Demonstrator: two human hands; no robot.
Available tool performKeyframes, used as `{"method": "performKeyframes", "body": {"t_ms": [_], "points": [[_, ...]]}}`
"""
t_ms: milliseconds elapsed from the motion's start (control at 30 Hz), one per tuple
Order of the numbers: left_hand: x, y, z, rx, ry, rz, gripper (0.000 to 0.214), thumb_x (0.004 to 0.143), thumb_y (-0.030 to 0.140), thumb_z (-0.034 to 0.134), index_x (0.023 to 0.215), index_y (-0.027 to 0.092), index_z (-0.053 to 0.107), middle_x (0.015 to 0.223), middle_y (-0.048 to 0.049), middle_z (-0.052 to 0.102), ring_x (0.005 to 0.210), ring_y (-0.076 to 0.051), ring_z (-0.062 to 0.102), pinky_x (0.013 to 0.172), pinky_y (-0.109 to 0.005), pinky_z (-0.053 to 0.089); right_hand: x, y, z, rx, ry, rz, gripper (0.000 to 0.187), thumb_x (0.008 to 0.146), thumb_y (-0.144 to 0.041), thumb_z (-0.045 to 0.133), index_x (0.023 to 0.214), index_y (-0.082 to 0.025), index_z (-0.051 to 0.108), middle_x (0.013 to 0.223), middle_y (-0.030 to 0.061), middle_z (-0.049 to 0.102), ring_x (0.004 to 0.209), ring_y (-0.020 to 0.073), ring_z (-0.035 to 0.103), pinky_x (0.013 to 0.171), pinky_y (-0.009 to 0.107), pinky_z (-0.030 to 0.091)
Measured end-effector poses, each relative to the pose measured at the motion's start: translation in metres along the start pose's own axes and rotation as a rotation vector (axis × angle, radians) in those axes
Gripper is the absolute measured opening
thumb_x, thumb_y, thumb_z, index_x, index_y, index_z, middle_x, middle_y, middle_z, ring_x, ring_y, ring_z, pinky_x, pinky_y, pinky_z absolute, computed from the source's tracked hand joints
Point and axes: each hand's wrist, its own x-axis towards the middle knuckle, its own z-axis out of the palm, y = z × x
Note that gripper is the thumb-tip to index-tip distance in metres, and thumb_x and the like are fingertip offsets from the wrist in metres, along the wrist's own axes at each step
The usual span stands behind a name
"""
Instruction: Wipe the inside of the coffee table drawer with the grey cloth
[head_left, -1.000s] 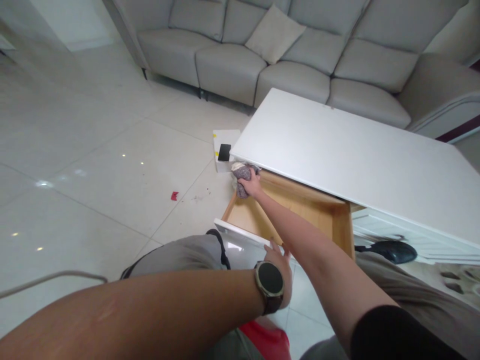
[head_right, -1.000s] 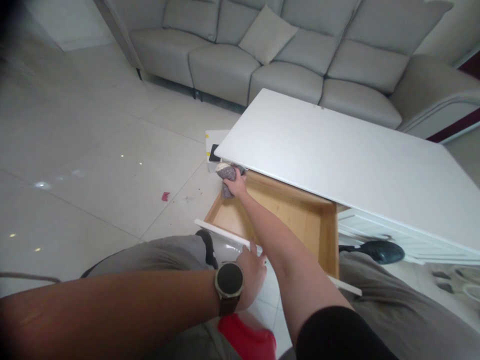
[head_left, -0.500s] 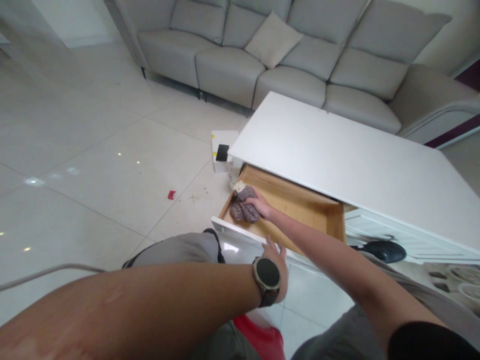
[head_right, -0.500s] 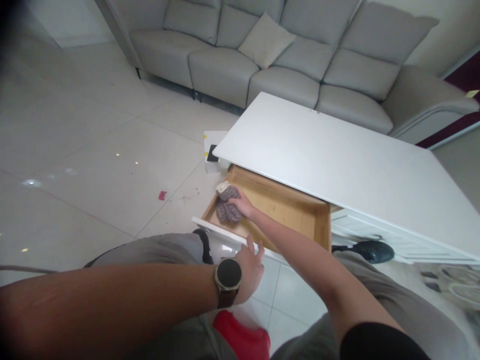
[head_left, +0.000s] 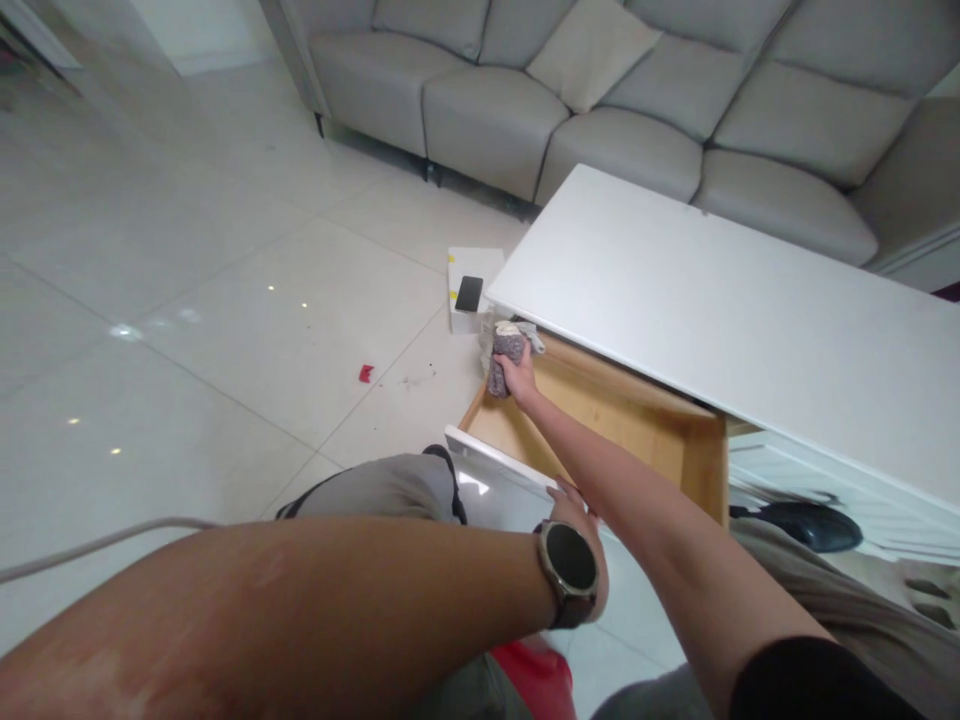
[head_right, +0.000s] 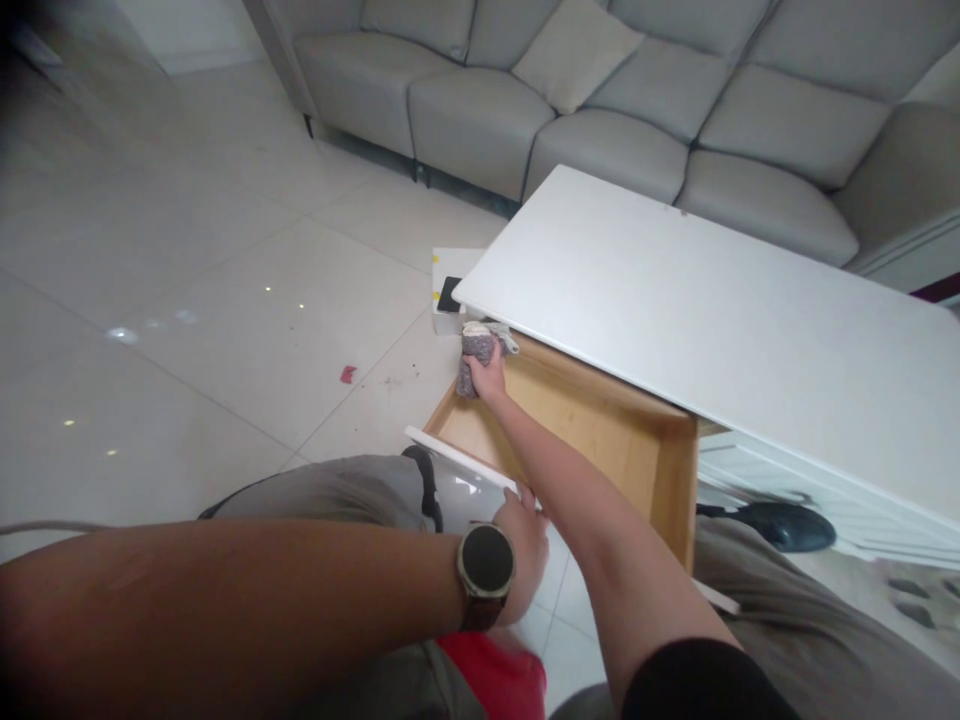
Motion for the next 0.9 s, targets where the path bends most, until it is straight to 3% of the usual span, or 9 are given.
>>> {"method": "performKeyframes", "body": {"t_ms": [67, 167, 300, 400, 533, 633, 733, 800, 900], "points": [[0.002, 0.002, 0.002, -0.023, 0.009, -0.041, 0.067, 0.079, 0.006, 0.054, 0.141, 0.027, 0.067, 0.148, -0.0074, 0.066, 0.142, -0.037, 0.055, 0.111, -0.053, 0.052, -0.013, 0.002, 0.005, -0.056, 0.029, 0.023, 0.087, 0.069, -0.04, 0.071, 0.149, -0.033, 0.039, 0.14, 0.0051, 0.06, 0.125, 0.0231, 0.06, 0.117, 0.048, 0.043], [0.003, 0.008, 0.009, -0.05, 0.0, -0.106, 0.072, 0.08, 0.003, 0.052, 0.147, 0.029, 0.06, 0.146, -0.0075, 0.067, 0.143, -0.035, 0.054, 0.116, -0.054, 0.049, -0.043, 0.001, 0.01, -0.125, -0.045, 0.04, 0.1, 0.061, -0.034, 0.078, 0.153, -0.031, 0.037, 0.146, 0.0102, 0.054, 0.126, 0.0269, 0.059, 0.116, 0.049, 0.043], [0.005, 0.015, 0.01, -0.092, -0.043, -0.141, 0.075, 0.081, 0.003, 0.053, 0.15, 0.034, 0.056, 0.144, -0.0039, 0.069, 0.146, -0.033, 0.051, 0.121, -0.056, 0.044, -0.069, -0.013, 0.003, -0.14, -0.17, 0.018, 0.088, 0.06, -0.028, 0.074, 0.145, -0.03, 0.049, 0.139, 0.0078, 0.059, 0.123, 0.0278, 0.061, 0.115, 0.049, 0.045], [0.008, 0.015, 0.001, 0.009, -0.084, -0.091, 0.071, 0.083, 0.002, 0.052, 0.149, 0.028, 0.059, 0.15, -0.0057, 0.064, 0.145, -0.036, 0.052, 0.116, -0.053, 0.051, -0.062, -0.035, -0.021, -0.11, -0.139, -0.053, 0.08, 0.063, -0.025, 0.068, 0.141, -0.025, 0.054, 0.134, 0.0064, 0.064, 0.121, 0.0273, 0.062, 0.115, 0.049, 0.046], [0.01, 0.009, -0.009, 0.054, -0.034, -0.031, 0.061, 0.081, 0.002, 0.053, 0.133, 0.025, 0.074, 0.141, -0.0079, 0.07, 0.137, -0.038, 0.059, 0.108, -0.052, 0.057, -0.042, -0.059, -0.047, -0.215, -0.113, -0.223, 0.088, 0.066, -0.023, 0.069, 0.152, -0.025, 0.049, 0.144, 0.0075, 0.06, 0.128, 0.0294, 0.059, 0.12, 0.05, 0.041], [0.009, 0.006, -0.007, 0.122, -0.024, -0.008, 0.055, 0.08, 0.002, 0.054, 0.124, 0.023, 0.079, 0.14, -0.0096, 0.07, 0.135, -0.039, 0.061, 0.102, -0.051, 0.06, -0.042, -0.059, -0.042, -0.409, -0.217, -0.2, 0.082, 0.071, -0.023, 0.068, 0.151, -0.023, 0.055, 0.151, 0.0108, 0.053, 0.137, 0.032, 0.055, 0.124, 0.05, 0.038], [0.008, 0.007, 0.002, 0.114, -0.022, 0.002, 0.048, 0.08, 0.008, 0.059, 0.12, 0.023, 0.081, 0.136, -0.0121, 0.072, 0.135, -0.041, 0.06, 0.104, -0.055, 0.057, -0.057, -0.052, -0.024, -0.62, -0.343, -0.197, 0.067, 0.074, -0.02, 0.068, 0.141, -0.023, 0.067, 0.167, 0.0105, 0.032, 0.148, 0.0334, 0.046, 0.127, 0.047, 0.034], [0.01, 0.009, 0.009, 0.08, -0.017, -0.038, 0.049, 0.08, 0.009, 0.061, 0.123, 0.024, 0.08, 0.131, -0.0125, 0.075, 0.132, -0.041, 0.062, 0.109, -0.059, 0.053, -0.07, -0.053, -0.015, -0.739, -0.444, -0.258, 0.061, 0.076, -0.018, 0.067, 0.137, -0.023, 0.07, 0.172, 0.0089, 0.022, 0.146, 0.0341, 0.049, 0.126, 0.046, 0.036], [0.014, 0.012, 0.018, 0.073, -0.006, -0.065, 0.054, 0.08, 0.006, 0.06, 0.127, 0.025, 0.077, 0.129, -0.0116, 0.076, 0.132, -0.039, 0.063, 0.11, -0.058, 0.053, -0.087, -0.066, -0.016, -0.888, -0.648, -0.367, 0.062, 0.077, -0.017, 0.066, 0.137, -0.028, 0.071, 0.173, 0.0076, 0.024, 0.135, 0.0349, 0.06, 0.12, 0.051, 0.044]]}}
